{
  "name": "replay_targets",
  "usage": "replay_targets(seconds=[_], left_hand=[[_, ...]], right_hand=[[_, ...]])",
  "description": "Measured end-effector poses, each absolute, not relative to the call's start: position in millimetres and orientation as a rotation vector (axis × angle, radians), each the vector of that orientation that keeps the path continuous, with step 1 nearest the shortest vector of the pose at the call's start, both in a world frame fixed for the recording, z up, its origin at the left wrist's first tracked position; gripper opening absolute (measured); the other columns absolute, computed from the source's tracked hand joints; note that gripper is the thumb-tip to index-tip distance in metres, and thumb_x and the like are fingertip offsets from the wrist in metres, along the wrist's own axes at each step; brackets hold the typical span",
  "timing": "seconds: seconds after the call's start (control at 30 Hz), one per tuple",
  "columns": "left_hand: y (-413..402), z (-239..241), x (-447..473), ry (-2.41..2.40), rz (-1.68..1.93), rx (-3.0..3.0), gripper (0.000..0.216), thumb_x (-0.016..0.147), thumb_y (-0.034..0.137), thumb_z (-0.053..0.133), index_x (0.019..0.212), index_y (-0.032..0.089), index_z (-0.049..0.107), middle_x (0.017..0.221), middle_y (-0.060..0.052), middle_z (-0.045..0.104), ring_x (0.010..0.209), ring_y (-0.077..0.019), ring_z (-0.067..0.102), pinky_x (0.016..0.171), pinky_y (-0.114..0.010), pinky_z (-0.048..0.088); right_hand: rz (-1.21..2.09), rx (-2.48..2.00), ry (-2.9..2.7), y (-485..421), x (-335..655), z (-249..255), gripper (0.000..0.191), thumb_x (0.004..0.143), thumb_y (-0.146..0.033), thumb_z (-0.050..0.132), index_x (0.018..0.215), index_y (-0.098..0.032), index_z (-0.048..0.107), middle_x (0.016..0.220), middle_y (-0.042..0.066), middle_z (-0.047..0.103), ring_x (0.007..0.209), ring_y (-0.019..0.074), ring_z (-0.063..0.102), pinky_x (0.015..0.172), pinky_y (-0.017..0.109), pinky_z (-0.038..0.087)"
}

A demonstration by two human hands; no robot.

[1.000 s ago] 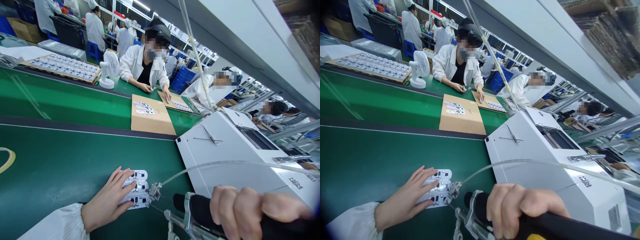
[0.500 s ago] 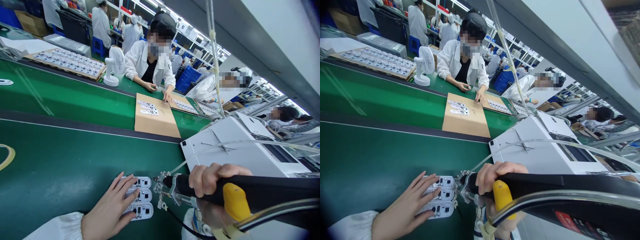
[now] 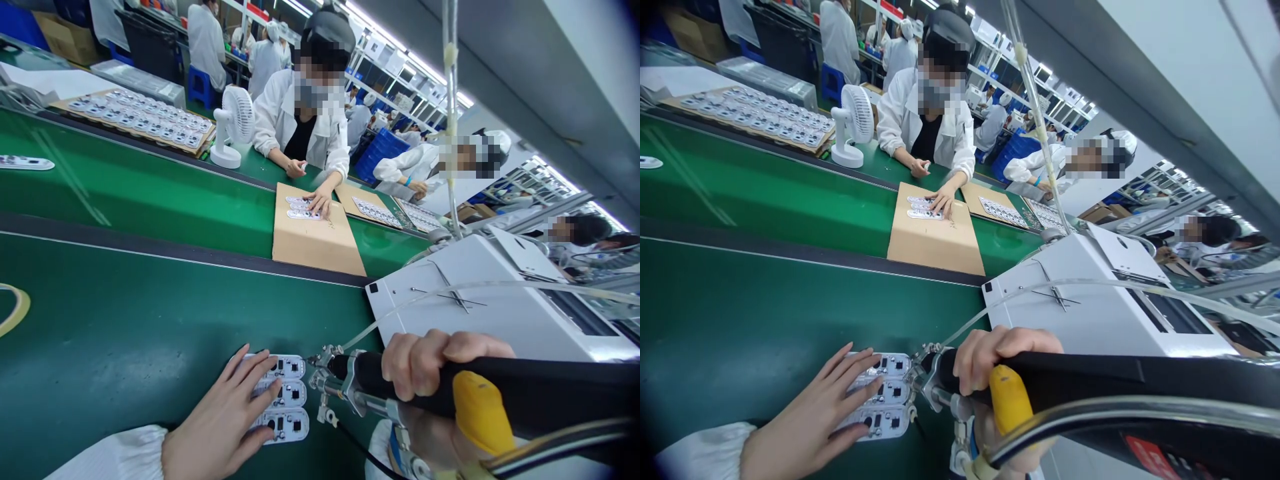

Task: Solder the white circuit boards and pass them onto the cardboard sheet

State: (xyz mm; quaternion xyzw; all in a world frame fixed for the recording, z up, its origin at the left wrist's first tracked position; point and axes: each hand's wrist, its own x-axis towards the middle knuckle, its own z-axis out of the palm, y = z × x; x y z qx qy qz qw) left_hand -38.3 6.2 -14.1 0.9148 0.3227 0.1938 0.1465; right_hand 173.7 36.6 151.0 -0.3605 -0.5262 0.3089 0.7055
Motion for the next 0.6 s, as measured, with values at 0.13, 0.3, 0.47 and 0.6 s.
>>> replay_targets(seconds=[0.13, 0.3, 0.47, 0.6], left_hand=[[7.1, -13.2, -38.8, 0.919, 0.533, 2.614, 0.050, 0.099, 0.039, 0.055, 0.147, 0.031, 0.042, 0.157, -0.001, 0.036, 0.139, -0.0316, 0.041, 0.111, -0.057, 0.042], [7.6, -13.9, -39.8, 0.921, 0.516, 2.617, 0.049, 0.099, 0.043, 0.054, 0.146, 0.031, 0.044, 0.156, -0.002, 0.038, 0.139, -0.0320, 0.040, 0.112, -0.057, 0.041], [7.1, -15.1, -39.6, 0.917, 0.506, 2.643, 0.049, 0.099, 0.041, 0.054, 0.146, 0.031, 0.043, 0.156, -0.003, 0.038, 0.139, -0.0326, 0.040, 0.111, -0.059, 0.041], [6.8, -15.8, -39.4, 0.919, 0.546, 2.617, 0.049, 0.098, 0.041, 0.056, 0.145, 0.031, 0.045, 0.154, -0.003, 0.040, 0.139, -0.0324, 0.041, 0.112, -0.059, 0.040]], right_hand=[[0.725, -0.764, -1.191, 39.6, 170.0, 146.4, 0.016, 0.092, -0.034, 0.050, 0.086, -0.025, 0.062, 0.051, -0.006, 0.047, 0.034, 0.0112, 0.039, 0.034, 0.025, 0.035], [0.711, -0.808, -1.152, 38.4, 169.7, 149.2, 0.016, 0.087, -0.040, 0.056, 0.085, -0.025, 0.063, 0.051, -0.007, 0.047, 0.033, 0.0104, 0.039, 0.034, 0.025, 0.033], [0.566, -0.884, -1.078, 12.1, 187.2, 174.2, 0.027, 0.071, -0.044, 0.079, 0.083, -0.028, 0.062, 0.046, -0.009, 0.048, 0.028, 0.0104, 0.036, 0.032, 0.028, 0.031], [0.519, -0.902, -1.122, 3.7, 187.9, 181.6, 0.022, 0.073, -0.042, 0.077, 0.080, -0.029, 0.061, 0.042, -0.009, 0.044, 0.024, 0.0106, 0.032, 0.028, 0.029, 0.029]])
